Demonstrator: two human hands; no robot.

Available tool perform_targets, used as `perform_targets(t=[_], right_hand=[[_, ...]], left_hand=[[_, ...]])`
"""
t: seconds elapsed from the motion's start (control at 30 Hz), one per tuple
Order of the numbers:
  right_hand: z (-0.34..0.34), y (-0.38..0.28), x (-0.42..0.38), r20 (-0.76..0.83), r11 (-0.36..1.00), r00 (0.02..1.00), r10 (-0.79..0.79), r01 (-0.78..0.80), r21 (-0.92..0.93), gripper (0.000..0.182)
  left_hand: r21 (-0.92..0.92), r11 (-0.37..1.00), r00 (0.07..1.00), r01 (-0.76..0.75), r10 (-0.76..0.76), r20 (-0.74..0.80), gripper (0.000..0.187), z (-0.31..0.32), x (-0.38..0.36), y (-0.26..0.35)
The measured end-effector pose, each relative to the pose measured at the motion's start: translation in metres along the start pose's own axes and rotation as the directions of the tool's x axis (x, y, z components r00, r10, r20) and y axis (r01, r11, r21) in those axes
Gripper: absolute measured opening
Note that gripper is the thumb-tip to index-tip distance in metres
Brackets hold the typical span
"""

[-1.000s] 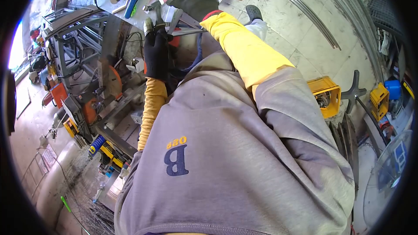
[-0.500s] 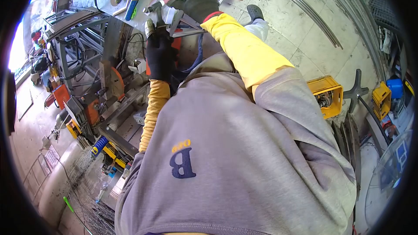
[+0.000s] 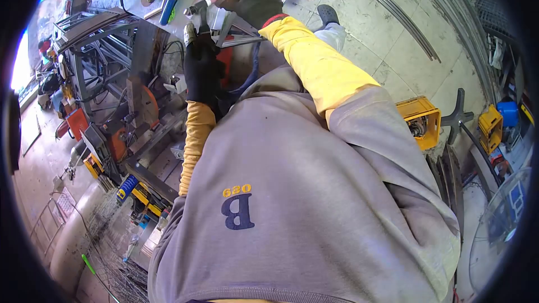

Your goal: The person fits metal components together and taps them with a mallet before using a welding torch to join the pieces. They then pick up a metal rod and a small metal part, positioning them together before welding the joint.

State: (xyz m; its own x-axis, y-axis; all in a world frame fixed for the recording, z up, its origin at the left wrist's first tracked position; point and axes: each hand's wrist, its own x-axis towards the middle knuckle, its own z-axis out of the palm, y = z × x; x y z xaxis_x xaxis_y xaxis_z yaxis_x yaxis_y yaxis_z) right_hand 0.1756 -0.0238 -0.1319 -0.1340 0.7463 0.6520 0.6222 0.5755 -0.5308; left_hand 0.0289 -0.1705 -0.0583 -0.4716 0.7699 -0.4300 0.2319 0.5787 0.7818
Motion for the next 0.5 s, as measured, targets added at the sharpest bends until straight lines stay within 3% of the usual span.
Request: perform_targets(t=[0.07,0.27,0.5], right_hand=[[0.01,-0.001,-0.002,0.327,0.991,0.937,0.125,-0.135,0.007,0.079],[0.017,0.005,-0.008,0.317,0.993,0.942,0.112,-0.119,0.003,0.081],[0.015,0.003,-0.008,0.28,0.993,0.955,0.101,-0.115,0.032,0.079]], left_hand=[[0.005,0.999,0.999,-0.032,0.032,-0.029,0.018,0.002,-0.002,0.003],[-0.021,1.0,1.0,0.016,-0.016,0.018,0.026,-0.002,-0.001,0.004],[-0.083,0.996,0.999,0.022,-0.019,0.035,0.024,-0.005,0.001,0.001]])
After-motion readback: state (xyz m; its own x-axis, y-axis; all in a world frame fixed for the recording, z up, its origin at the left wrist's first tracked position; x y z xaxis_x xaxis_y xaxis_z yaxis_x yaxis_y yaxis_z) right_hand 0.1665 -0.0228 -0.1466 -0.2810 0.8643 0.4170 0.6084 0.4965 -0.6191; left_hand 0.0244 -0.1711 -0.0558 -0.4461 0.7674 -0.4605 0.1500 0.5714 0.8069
